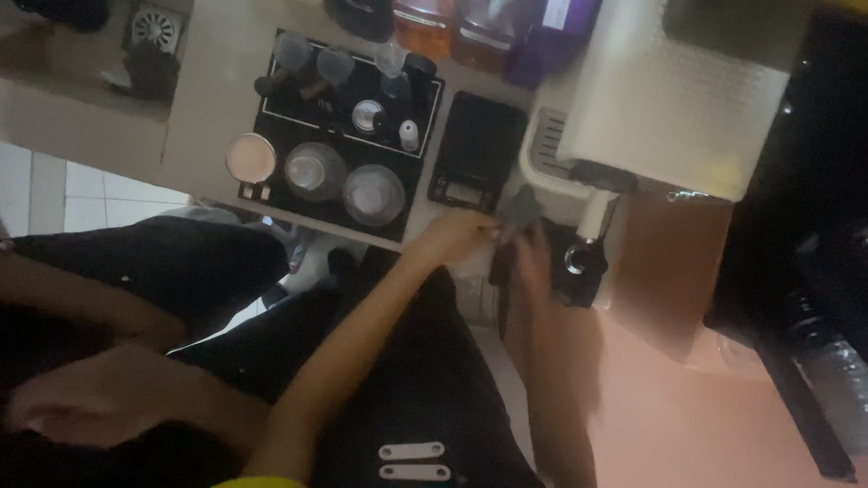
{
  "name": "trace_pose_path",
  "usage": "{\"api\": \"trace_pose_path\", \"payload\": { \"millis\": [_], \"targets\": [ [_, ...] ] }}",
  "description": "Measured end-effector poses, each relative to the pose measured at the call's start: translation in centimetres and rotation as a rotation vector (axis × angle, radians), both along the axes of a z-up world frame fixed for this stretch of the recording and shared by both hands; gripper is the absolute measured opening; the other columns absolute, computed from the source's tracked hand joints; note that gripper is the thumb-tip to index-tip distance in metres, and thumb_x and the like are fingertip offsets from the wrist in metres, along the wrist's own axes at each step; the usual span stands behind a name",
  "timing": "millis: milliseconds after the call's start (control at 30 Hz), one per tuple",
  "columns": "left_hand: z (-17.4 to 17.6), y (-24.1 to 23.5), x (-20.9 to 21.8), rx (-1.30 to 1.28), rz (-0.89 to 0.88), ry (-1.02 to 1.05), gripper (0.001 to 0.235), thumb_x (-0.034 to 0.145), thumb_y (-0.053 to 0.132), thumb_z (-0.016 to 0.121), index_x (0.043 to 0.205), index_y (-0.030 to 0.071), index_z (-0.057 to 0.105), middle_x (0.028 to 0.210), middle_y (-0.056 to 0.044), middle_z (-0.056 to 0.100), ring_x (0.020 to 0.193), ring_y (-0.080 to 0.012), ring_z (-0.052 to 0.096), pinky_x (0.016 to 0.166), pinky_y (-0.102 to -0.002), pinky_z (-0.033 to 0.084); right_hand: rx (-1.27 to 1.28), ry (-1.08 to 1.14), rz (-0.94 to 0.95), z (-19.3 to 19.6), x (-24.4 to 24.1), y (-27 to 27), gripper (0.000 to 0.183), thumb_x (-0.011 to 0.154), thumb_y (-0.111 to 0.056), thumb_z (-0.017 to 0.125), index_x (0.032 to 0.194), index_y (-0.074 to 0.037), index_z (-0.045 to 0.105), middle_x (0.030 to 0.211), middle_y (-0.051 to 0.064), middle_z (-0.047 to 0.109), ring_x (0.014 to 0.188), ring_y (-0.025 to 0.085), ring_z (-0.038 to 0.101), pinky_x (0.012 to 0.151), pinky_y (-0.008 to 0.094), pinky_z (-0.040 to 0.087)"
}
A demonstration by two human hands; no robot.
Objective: The person cleans a steam wand by hand using a cloth and a needle-like tool, then rinses and wipes it under a faucet in a sink.
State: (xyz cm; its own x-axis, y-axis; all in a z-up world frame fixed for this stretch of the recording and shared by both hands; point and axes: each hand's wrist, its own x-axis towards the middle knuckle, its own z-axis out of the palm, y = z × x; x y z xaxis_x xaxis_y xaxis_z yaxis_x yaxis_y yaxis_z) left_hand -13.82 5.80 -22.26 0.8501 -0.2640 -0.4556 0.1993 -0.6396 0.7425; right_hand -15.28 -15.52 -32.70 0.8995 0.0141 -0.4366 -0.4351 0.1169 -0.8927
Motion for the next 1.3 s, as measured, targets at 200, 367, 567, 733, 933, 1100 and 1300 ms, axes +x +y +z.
{"api": "trace_pose_path", "payload": {
  "millis": [200,367,567,733,933,1100,1300],
  "targets": [
    [-6.3,-3.8,0.5,0.290,-0.149,-0.113,0.044,0.097,0.035,0.058,0.131,0.008,0.063,0.106,-0.019,0.075,0.097,-0.0395,0.072,0.081,-0.051,0.056,-1.117,-0.675,0.116,-0.9,6.2,2.4,0.043,0.095,-0.016,0.061,0.135,-0.002,0.055,0.141,0.024,0.060,0.132,0.039,0.058,0.115,0.044,0.046],
    [-13.1,-6.1,-9.1,0.293,-0.549,-0.141,0.035,0.109,0.038,0.041,0.126,0.014,0.060,0.121,-0.012,0.063,0.109,-0.0325,0.060,0.092,-0.051,0.047,-0.796,-0.243,0.124,-1.5,3.1,6.9,0.051,0.106,-0.020,0.050,0.148,0.008,0.041,0.149,0.032,0.045,0.136,0.045,0.047,0.114,0.049,0.037],
    [-9.5,-6.7,-21.5,-0.360,-0.749,0.511,0.056,0.102,0.057,0.024,0.148,0.027,0.035,0.153,-0.008,0.029,0.139,-0.0293,0.023,0.112,-0.056,0.019,-1.257,-0.450,0.910,2.1,-8.2,4.2,0.043,0.089,-0.024,0.058,0.113,0.012,0.061,0.133,0.040,0.048,0.122,0.052,0.052,0.100,0.048,0.046],
    [-10.5,0.5,-24.1,-0.151,-0.827,0.739,0.072,0.095,0.068,0.010,0.161,0.039,0.016,0.174,-0.001,0.003,0.159,-0.0267,-0.001,0.125,-0.060,-0.002,-1.303,-0.300,1.170,-1.5,-16.9,-2.9,0.023,0.102,-0.008,0.053,0.109,0.006,0.070,0.120,0.027,0.065,0.110,0.036,0.065,0.098,0.045,0.052],
    [-16.0,6.6,-25.0,0.880,-0.697,0.403,0.081,0.098,0.075,0.041,0.151,0.014,0.050,0.166,-0.022,0.025,0.153,-0.0478,0.008,0.116,-0.062,-0.006,-0.985,-0.235,0.769,-3.4,-27.4,-7.4,0.039,0.084,-0.014,0.072,0.120,0.000,0.074,0.127,0.025,0.065,0.123,0.042,0.058,0.101,0.058,0.043],
    [-15.0,-2.4,-21.2,0.026,-0.643,0.502,0.058,0.097,0.040,0.061,0.146,0.011,0.048,0.144,-0.014,0.057,0.132,-0.0320,0.052,0.110,-0.050,0.035,-0.550,0.098,0.632,10.0,-23.3,-4.9,0.034,0.085,-0.010,0.069,0.119,-0.006,0.070,0.119,0.020,0.066,0.106,0.041,0.064,0.087,0.056,0.049],
    [-2.5,-9.6,-16.9,-0.167,-0.469,0.109,0.059,0.098,0.051,0.064,0.134,0.005,0.063,0.130,-0.020,0.072,0.119,-0.0325,0.068,0.104,-0.042,0.053,-0.325,0.041,0.330,24.8,-13.0,-6.9,0.023,0.089,-0.016,0.066,0.110,-0.008,0.070,0.106,0.016,0.071,0.088,0.036,0.072,0.077,0.047,0.056]
  ]
}}
